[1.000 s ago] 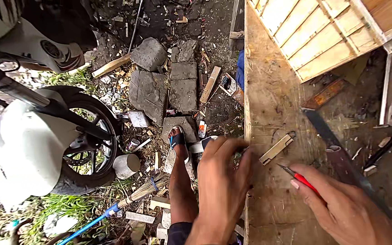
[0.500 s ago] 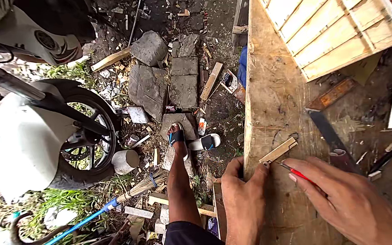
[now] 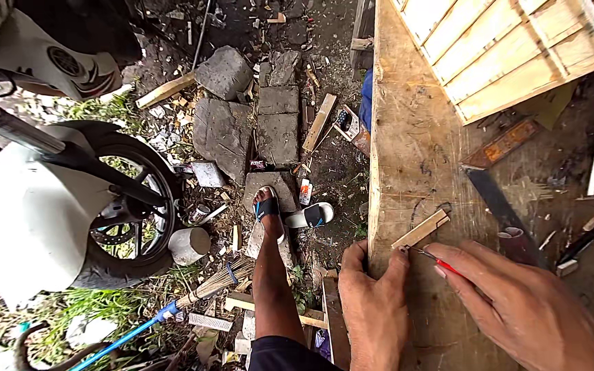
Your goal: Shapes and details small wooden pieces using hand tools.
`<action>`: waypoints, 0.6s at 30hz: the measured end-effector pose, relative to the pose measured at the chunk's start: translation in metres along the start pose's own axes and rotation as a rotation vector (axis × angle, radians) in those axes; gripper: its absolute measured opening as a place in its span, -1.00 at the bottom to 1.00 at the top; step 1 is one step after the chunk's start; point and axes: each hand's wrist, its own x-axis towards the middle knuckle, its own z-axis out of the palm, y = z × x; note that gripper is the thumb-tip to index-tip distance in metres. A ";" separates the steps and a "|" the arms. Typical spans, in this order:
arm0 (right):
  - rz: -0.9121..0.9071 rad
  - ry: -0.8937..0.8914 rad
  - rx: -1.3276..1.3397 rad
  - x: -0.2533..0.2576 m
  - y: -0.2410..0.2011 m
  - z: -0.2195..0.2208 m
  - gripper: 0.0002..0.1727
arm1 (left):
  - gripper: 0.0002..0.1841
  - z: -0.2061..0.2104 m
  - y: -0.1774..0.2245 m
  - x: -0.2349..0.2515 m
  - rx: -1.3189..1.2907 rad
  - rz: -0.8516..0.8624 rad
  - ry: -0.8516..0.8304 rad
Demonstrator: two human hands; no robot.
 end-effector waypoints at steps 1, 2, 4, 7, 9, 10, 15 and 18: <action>-0.001 0.004 -0.014 0.000 -0.001 0.000 -0.64 | -0.77 -0.001 -0.001 0.000 -0.003 0.003 -0.011; -0.004 0.010 -0.039 0.000 -0.003 0.000 -0.65 | -0.76 -0.003 -0.001 0.001 0.001 0.004 -0.028; -0.008 -0.001 -0.101 0.000 -0.008 -0.002 -0.65 | -0.75 -0.006 0.000 0.002 0.010 -0.005 -0.072; -0.021 -0.054 -0.202 0.000 -0.017 -0.005 -0.67 | -0.74 -0.004 0.003 0.001 0.075 -0.018 -0.059; -0.034 -0.071 -0.290 0.002 -0.021 -0.004 -0.75 | -0.73 0.003 0.007 -0.002 0.170 -0.005 -0.019; -0.036 -0.069 -0.327 0.003 -0.023 -0.002 -0.79 | -0.71 0.007 0.008 -0.004 0.215 0.005 0.003; -0.077 -0.089 -0.407 0.010 -0.021 0.000 -0.87 | -0.70 0.019 0.015 -0.006 0.300 -0.029 0.096; -0.098 -0.127 -0.429 0.012 -0.019 -0.002 -0.84 | -0.73 0.021 0.019 -0.006 0.333 -0.063 0.105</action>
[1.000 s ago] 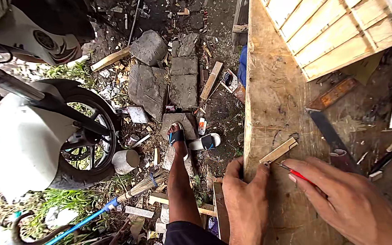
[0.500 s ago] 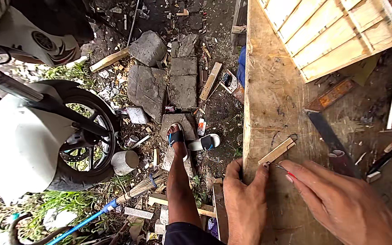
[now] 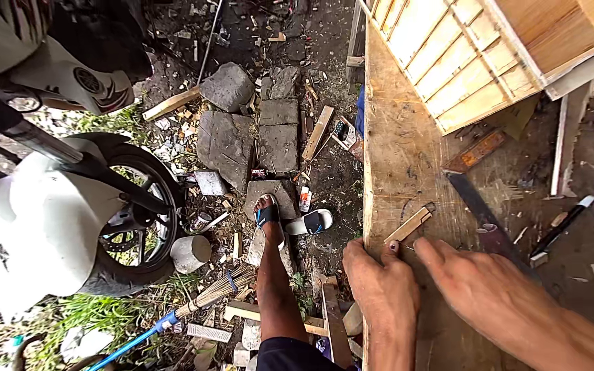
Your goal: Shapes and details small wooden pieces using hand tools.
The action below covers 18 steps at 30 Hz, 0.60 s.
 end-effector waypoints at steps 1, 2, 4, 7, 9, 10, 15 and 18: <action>0.000 -0.014 0.001 0.000 0.000 0.000 -0.80 | -0.73 0.000 0.000 0.000 0.003 -0.004 0.007; 0.001 -0.034 0.007 -0.001 0.000 -0.001 -0.78 | -0.73 0.000 0.000 -0.001 0.002 -0.007 0.013; 0.008 -0.062 0.010 0.001 0.001 -0.001 -0.77 | -0.73 0.001 0.001 -0.001 -0.001 -0.010 0.018; 0.021 -0.113 0.026 0.003 0.001 -0.002 -0.74 | -0.74 0.003 0.002 -0.001 0.001 -0.011 0.026; 0.019 -0.155 0.026 0.005 0.001 -0.005 -0.70 | -0.73 0.003 0.003 -0.001 0.002 -0.021 0.023; 0.023 -0.191 0.028 0.006 0.001 -0.008 -0.67 | -0.73 0.003 0.003 -0.001 0.004 -0.025 0.022; 0.063 -0.386 0.039 0.015 -0.002 -0.018 -0.64 | -0.74 0.002 0.003 -0.001 -0.001 -0.035 0.024; 0.026 -0.230 0.071 0.007 0.006 -0.006 -0.67 | -0.71 0.003 0.002 -0.002 0.017 -0.006 0.022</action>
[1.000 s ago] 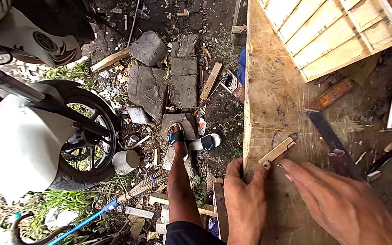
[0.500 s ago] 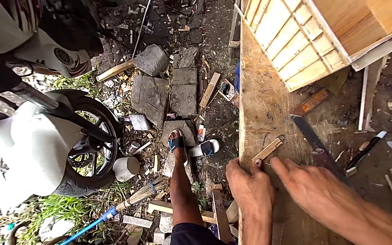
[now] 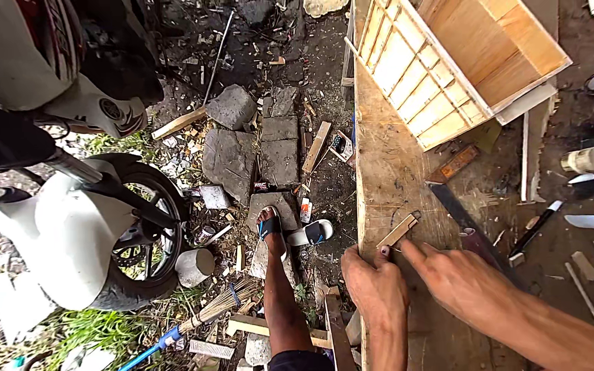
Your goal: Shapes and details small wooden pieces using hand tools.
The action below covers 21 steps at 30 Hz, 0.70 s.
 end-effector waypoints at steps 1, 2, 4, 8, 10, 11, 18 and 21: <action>-0.027 0.080 0.021 -0.002 0.003 0.006 -0.72 | -0.71 0.000 0.000 0.000 -0.003 0.004 -0.007; -0.050 0.150 0.054 -0.005 0.006 0.012 -0.78 | -0.72 -0.001 -0.001 0.001 -0.009 0.000 -0.016; -0.067 0.253 0.117 -0.011 0.013 0.019 -0.82 | -0.72 -0.005 -0.002 0.003 -0.043 -0.001 -0.036; -0.093 0.342 0.172 -0.019 0.026 0.028 -0.69 | -0.76 -0.007 -0.008 0.006 -0.117 -0.002 -0.060; -0.111 0.344 0.176 -0.014 0.024 0.028 -0.71 | -0.77 -0.008 -0.009 0.008 -0.137 0.012 -0.068; -0.119 0.350 0.178 -0.011 0.023 0.029 -0.71 | -0.78 -0.009 -0.009 0.008 -0.138 0.016 -0.070; -0.126 0.325 0.157 -0.005 0.019 0.026 -0.72 | -0.78 -0.009 -0.009 0.008 -0.149 0.010 -0.073; -0.138 0.318 0.151 -0.004 0.018 0.026 -0.72 | -0.79 -0.009 -0.009 0.008 -0.154 0.012 -0.076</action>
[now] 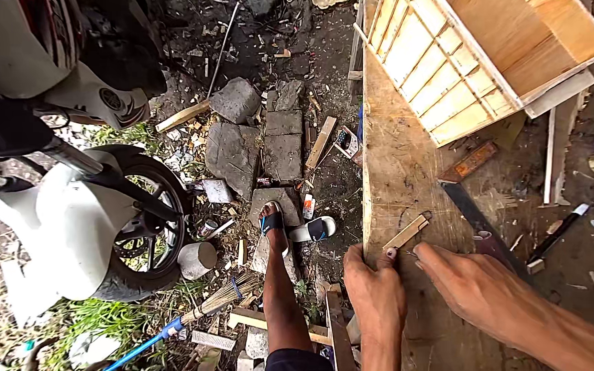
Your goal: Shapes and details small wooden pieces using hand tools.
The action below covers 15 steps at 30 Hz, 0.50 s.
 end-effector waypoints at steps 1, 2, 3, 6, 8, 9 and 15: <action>-0.004 -0.003 -0.001 0.000 0.000 0.000 -0.72 | -0.79 0.000 0.000 0.000 0.000 0.000 0.001; -0.006 -0.005 -0.002 0.000 0.000 0.000 -0.72 | -0.78 0.000 0.000 0.000 0.000 0.000 0.000; -0.005 -0.007 -0.006 0.000 0.000 0.000 -0.73 | -0.78 0.000 0.000 0.000 -0.002 -0.002 0.001; 0.010 -0.015 -0.023 0.001 -0.003 -0.001 -0.72 | -0.79 0.000 0.000 0.000 -0.008 -0.001 -0.003; 0.019 -0.016 -0.028 0.002 -0.004 -0.001 -0.72 | -0.78 0.000 -0.001 0.000 -0.010 0.001 -0.005; 0.023 -0.014 -0.032 0.002 -0.004 -0.001 -0.72 | -0.79 0.000 -0.001 0.000 -0.012 0.001 -0.007; 0.048 -0.028 -0.059 0.003 -0.010 -0.004 -0.72 | -0.81 -0.001 0.000 0.000 -0.019 -0.001 -0.005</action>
